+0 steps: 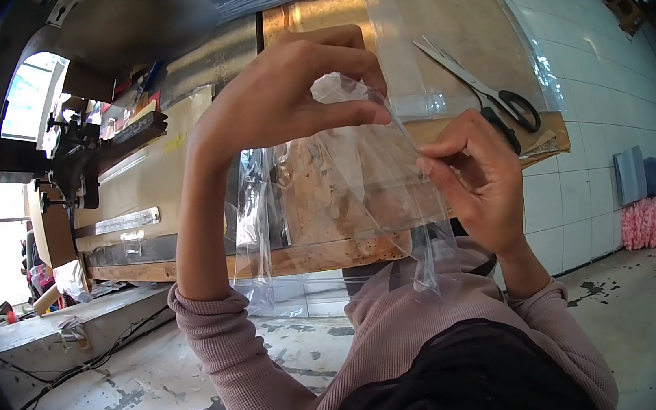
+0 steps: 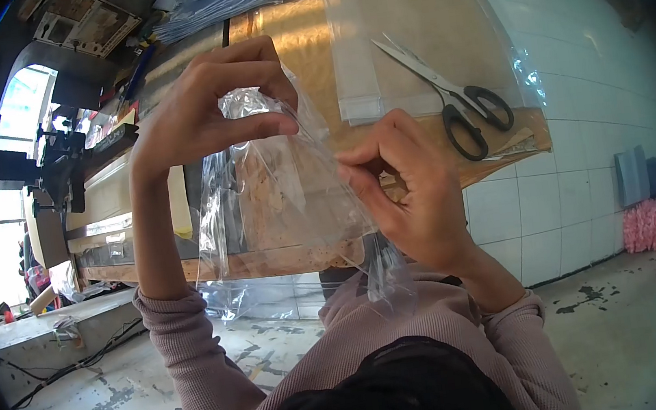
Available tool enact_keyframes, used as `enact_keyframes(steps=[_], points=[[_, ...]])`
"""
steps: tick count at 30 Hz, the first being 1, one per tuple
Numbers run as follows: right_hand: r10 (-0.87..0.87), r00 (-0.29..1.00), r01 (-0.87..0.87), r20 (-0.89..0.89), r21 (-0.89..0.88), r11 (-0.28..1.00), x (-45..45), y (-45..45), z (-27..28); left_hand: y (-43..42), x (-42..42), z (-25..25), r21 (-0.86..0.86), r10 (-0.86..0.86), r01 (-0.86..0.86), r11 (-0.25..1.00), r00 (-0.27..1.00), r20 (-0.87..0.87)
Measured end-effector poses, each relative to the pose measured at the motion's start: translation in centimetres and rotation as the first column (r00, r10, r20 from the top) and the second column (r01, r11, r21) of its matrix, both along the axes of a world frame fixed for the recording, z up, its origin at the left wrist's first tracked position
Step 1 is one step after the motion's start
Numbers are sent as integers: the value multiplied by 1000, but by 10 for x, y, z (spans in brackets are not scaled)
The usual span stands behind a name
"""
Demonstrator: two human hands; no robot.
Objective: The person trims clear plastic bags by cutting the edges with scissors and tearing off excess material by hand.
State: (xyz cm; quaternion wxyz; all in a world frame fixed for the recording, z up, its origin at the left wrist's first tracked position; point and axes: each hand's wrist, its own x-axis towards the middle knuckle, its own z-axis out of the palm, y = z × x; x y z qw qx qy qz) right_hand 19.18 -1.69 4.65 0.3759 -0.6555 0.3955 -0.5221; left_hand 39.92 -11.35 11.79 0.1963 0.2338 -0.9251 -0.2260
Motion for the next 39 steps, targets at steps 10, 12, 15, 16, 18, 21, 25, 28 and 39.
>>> enact_keyframes(steps=[10,12,15,16,18,21,25,28,39], points=[[107,975,-138,193,156,978,-2,-6,3,3,-4,-12,185,74,-34,982,974,-215],[112,974,-145,198,162,976,-2,-7,2,5,-3,-12,220,107,-55,974,968,-229],[112,992,-122,63,198,973,0,-13,7,10,-2,-9,241,154,-100,965,964,-216],[92,995,-95,29,154,984,2,-16,10,11,-1,-6,240,168,-116,964,964,-206],[42,999,-40,-32,58,998,10,-23,17,8,8,-6,134,153,-120,984,950,-271],[107,992,-115,-62,-131,985,24,-43,34,1,37,0,-88,249,-266,960,954,-169],[123,989,-53,79,-594,803,74,-88,55,24,74,60,-269,687,-659,702,726,16],[10,989,116,145,-827,550,107,-107,94,41,123,119,-810,626,-459,366,765,-150],[67,911,-343,-406,-657,671,29,-77,7,183,-65,-26,-734,847,-519,438,512,143]])
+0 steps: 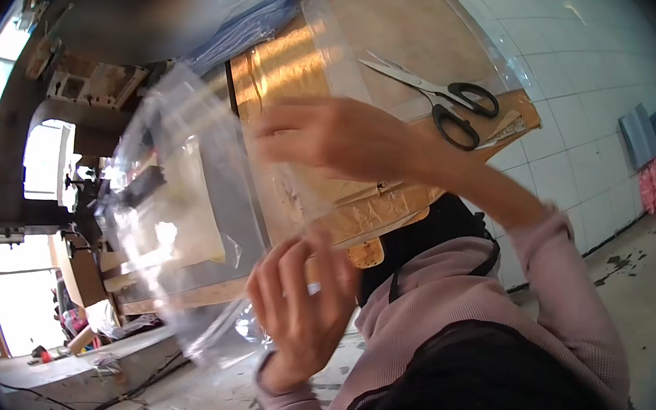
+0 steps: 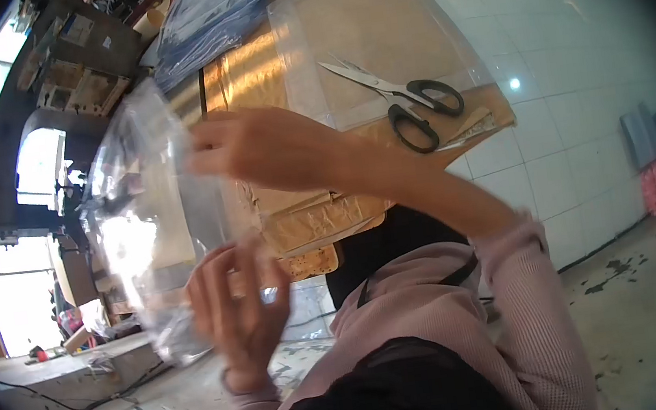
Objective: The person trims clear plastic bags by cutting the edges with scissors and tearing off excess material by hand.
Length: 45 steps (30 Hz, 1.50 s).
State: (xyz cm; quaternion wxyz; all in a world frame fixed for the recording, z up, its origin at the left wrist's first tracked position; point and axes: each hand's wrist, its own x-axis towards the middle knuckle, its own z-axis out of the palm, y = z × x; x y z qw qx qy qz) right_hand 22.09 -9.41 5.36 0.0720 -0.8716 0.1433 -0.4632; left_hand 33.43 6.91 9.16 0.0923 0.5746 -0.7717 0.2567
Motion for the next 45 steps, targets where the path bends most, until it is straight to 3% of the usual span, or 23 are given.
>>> enact_keyframes(steps=[1,3,5,7,8,11,14,17,18,24,27,30,33,36,39,42,45], points=[[-71,993,93,-91,258,962,-19,13,-19,-6,-5,-21,58,-55,67,996,980,-193],[-189,980,192,-58,502,843,-53,41,-49,-11,-17,-60,160,79,-5,987,885,-458],[-305,942,291,-141,796,531,-70,70,-52,-11,-21,-79,156,105,-24,987,835,-540],[-377,921,63,98,917,394,-64,89,-58,-11,-20,-91,88,85,-41,995,799,-595],[-432,878,-64,208,944,323,-60,93,-61,-12,-20,-94,76,77,-41,996,817,-572],[-371,906,12,203,865,502,-48,84,-57,-13,-16,-95,54,34,-6,999,837,-546],[-289,955,101,70,839,535,-39,72,-48,-15,-8,-95,39,-7,33,999,844,-536],[-283,959,93,10,933,346,-39,71,-41,-14,-1,-94,61,-2,45,997,813,-582],[-289,957,49,25,968,246,-39,72,-35,-14,0,-94,72,7,41,997,823,-568],[-326,930,-198,167,978,-64,-43,79,-44,-20,-17,-91,92,33,14,996,872,-489],[-385,896,-304,219,936,-175,-44,82,-48,-23,-23,-93,87,12,33,996,882,-472],[-291,915,-356,281,902,-246,-50,76,-40,-22,-20,-100,48,-12,48,998,828,-560],[-245,960,-64,134,959,275,-46,68,-48,-23,-17,-97,56,-54,101,993,837,-545],[-263,965,96,0,931,353,-30,60,-40,-24,-19,-103,-4,-43,48,999,856,-515],[-118,993,12,7,987,163,-40,46,-35,-25,-18,-104,-14,-40,38,999,854,-518],[-155,982,-107,112,993,39,-41,47,-45,-25,-19,-105,-26,-51,44,999,877,-478],[-259,965,-9,35,995,101,-44,53,-40,-25,-19,-105,-34,-55,44,998,864,-500]])
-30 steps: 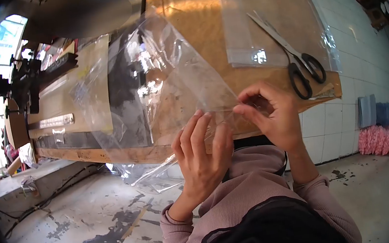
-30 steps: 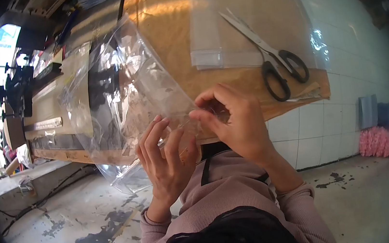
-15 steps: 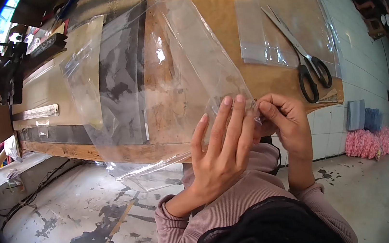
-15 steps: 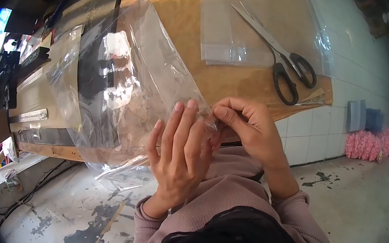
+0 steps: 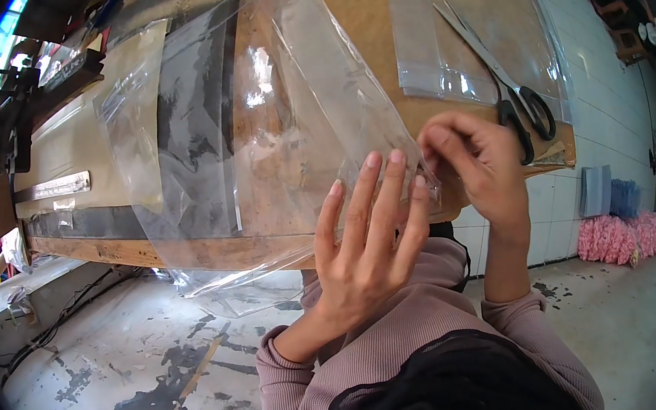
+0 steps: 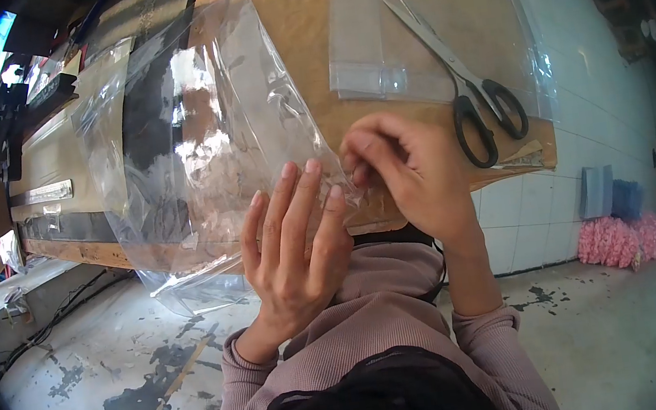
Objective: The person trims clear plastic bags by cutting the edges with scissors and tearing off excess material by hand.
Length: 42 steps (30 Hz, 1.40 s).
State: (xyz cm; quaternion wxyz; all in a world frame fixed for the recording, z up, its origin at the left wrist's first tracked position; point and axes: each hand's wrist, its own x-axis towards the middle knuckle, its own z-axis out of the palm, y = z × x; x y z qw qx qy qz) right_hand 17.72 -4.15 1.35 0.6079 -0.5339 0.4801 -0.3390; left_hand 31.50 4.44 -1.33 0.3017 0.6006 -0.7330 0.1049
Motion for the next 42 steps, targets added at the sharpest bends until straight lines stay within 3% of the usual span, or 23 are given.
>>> enact_keyframes(steps=[1,2,4,7,10,16,19,22,25,28,29,31,34,42], points=[[-141,977,93,-157,-278,956,-5,-1,-3,0,0,1,11,-5,5,1000,1000,-14],[-311,913,126,-265,-542,831,-13,-3,-5,0,1,3,23,-7,8,1000,1000,-28],[-554,683,-85,-476,-805,588,-36,-13,7,1,2,4,34,-10,12,999,999,-38],[-560,347,-324,-752,-657,681,-65,-8,8,0,4,4,23,-16,16,1000,999,-40],[-345,446,-275,-826,-493,825,-76,-9,6,-1,4,2,3,-21,22,1000,997,-76],[-251,457,-286,-853,-409,867,-87,-12,12,0,8,9,12,-79,83,997,983,-163],[-75,669,-33,-739,-131,991,-101,-21,16,0,10,18,-3,-91,92,996,977,-195],[-59,974,59,-219,-5,998,-109,-9,22,-2,13,29,-1,-91,92,996,980,-177],[71,981,-30,182,-222,975,-91,19,8,-3,14,31,-10,-101,100,995,984,-146],[12,1000,-13,-5,-31,999,-77,50,17,-4,15,28,-41,-128,125,991,985,-114],[78,973,-109,-219,-134,985,-73,51,22,-4,15,27,-45,-139,134,990,983,-118],[126,773,-351,-622,-254,901,-66,49,33,-4,14,24,-55,-154,149,987,980,-126],[40,757,-386,-653,-395,834,-58,46,33,-3,13,19,-69,-161,152,986,977,-140],[23,709,-387,-705,-362,848,-56,52,44,1,8,8,-101,-144,125,987,968,-204]])
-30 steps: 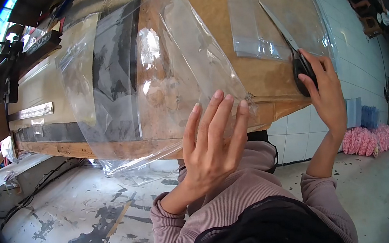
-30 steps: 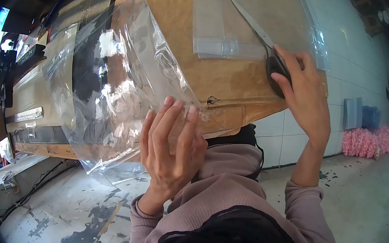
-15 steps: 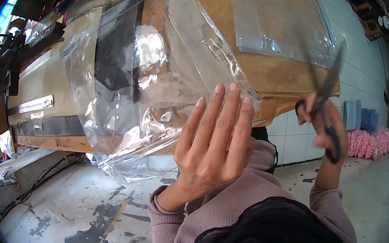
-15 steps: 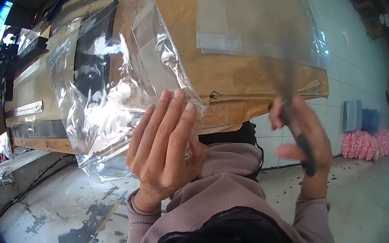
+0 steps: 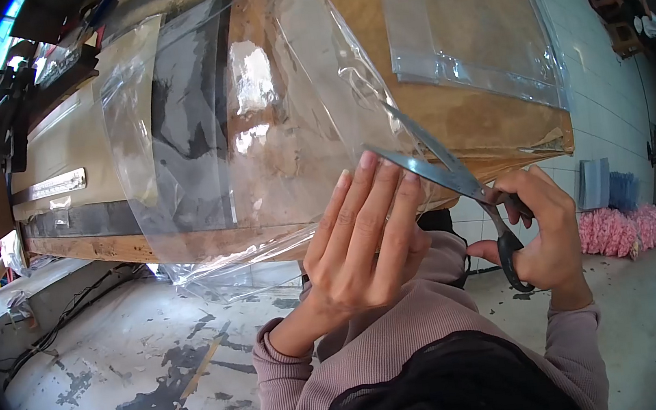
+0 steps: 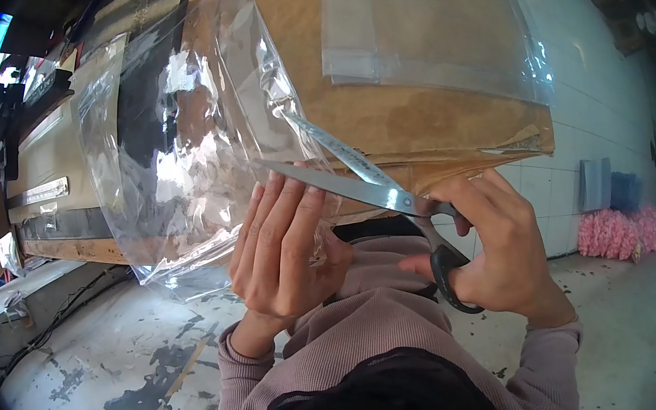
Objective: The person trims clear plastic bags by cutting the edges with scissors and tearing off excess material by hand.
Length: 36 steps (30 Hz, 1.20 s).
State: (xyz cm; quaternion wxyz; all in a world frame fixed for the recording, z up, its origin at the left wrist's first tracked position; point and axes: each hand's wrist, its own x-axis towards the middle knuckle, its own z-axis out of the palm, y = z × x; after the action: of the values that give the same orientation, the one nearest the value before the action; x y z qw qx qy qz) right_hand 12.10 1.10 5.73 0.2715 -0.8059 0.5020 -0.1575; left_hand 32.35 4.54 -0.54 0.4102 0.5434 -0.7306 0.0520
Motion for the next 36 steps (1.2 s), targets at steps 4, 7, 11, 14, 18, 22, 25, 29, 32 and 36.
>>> enact_keyframes(steps=[4,7,11,14,18,22,25,29,32,36], points=[[-153,985,128,77,261,957,-9,7,0,-3,0,2,19,-1,1,1000,1000,7],[-245,957,151,153,458,876,-30,19,-14,-3,1,4,35,-8,7,999,999,34],[-278,947,155,162,530,834,-53,31,-24,-5,0,6,51,-13,10,999,998,58],[-277,945,131,173,577,806,-59,33,-25,-7,-1,9,69,-18,13,998,998,67],[-282,933,79,224,637,767,-65,31,-27,-7,-1,11,112,-42,33,993,996,79],[-300,931,76,207,694,716,-65,27,-26,-8,-4,13,145,-25,22,989,999,20],[-287,929,55,234,680,732,-68,28,-34,-8,-2,15,168,-47,44,985,999,12],[-300,927,71,224,682,728,-64,25,-35,-9,2,17,192,-87,82,978,996,21],[-284,936,73,207,676,733,-65,25,-37,-9,0,18,204,-72,73,976,997,-11],[-254,941,48,225,653,756,-66,24,-41,-10,-1,20,228,-67,76,971,997,-47]])
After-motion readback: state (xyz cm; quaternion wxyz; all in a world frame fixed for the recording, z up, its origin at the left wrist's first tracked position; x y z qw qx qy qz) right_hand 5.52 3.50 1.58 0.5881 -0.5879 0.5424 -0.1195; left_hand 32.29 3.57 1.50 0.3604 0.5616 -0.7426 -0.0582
